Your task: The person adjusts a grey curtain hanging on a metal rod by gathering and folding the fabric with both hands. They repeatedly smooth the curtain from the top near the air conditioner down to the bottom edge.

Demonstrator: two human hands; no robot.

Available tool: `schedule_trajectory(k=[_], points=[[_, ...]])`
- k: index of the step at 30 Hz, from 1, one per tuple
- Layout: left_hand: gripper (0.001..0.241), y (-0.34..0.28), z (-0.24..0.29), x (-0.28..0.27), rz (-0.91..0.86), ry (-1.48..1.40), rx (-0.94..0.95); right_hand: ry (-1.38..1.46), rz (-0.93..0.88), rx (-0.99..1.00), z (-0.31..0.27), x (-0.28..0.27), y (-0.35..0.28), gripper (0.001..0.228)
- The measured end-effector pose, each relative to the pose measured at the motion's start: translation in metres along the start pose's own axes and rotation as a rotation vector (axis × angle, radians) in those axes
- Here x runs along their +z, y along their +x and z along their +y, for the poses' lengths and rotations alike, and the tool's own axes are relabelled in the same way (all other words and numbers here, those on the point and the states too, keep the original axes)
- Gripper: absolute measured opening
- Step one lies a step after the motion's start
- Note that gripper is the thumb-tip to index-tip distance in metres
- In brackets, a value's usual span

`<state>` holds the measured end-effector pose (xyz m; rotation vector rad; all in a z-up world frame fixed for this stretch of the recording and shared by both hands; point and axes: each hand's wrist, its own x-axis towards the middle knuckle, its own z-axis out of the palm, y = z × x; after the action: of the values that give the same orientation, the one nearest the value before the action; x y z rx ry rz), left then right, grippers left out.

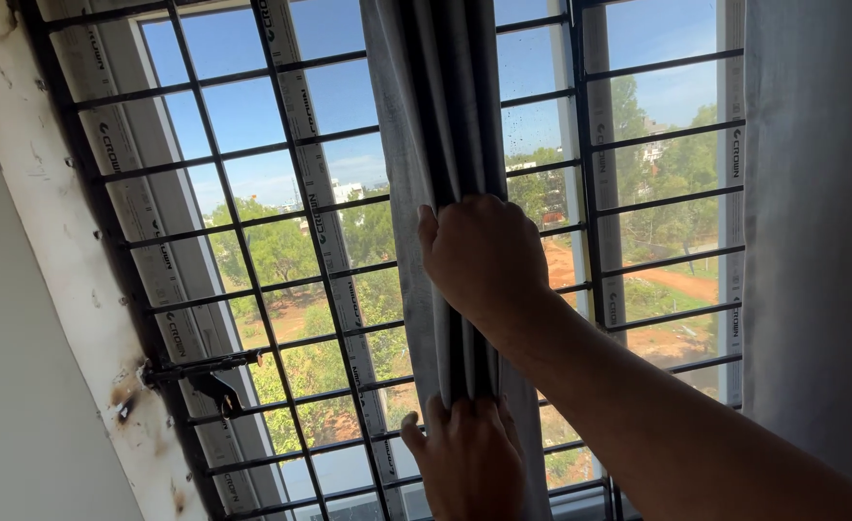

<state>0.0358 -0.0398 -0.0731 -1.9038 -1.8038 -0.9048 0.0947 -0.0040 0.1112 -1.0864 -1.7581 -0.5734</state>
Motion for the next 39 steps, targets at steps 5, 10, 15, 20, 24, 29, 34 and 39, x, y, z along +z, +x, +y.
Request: schedule_trajectory(k=[5,10,15,20,24,29,34,39], points=[[0.043,0.024,0.010,-0.020,0.624,0.152,0.070,-0.035,0.017,-0.021,-0.002,-0.003,-0.001,0.061],[0.044,0.054,0.019,-0.062,0.138,-0.044,0.047,-0.033,0.001,0.006,-0.003,-0.004,-0.005,0.060],[0.024,0.045,0.006,-0.012,0.088,-0.081,0.129,-0.112,-0.073,-0.005,-0.004,-0.005,-0.012,0.054],[0.023,0.036,0.005,-0.009,0.033,-0.086,0.143,-0.121,-0.100,-0.019,-0.004,0.006,-0.027,0.050],[0.028,0.033,0.001,-0.002,0.034,-0.110,0.161,-0.110,-0.064,-0.048,-0.004,0.009,-0.037,0.046],[0.029,0.027,0.003,-0.012,0.015,-0.149,0.145,-0.086,-0.105,-0.006,-0.009,0.001,-0.041,0.047],[0.025,0.021,0.001,-0.017,-0.140,-0.206,0.069,-0.062,-0.108,-0.001,-0.010,0.005,-0.048,0.045],[0.019,0.016,-0.005,-0.006,-0.181,-0.212,0.062,-0.010,-0.158,0.046,-0.017,0.005,-0.062,0.043]])
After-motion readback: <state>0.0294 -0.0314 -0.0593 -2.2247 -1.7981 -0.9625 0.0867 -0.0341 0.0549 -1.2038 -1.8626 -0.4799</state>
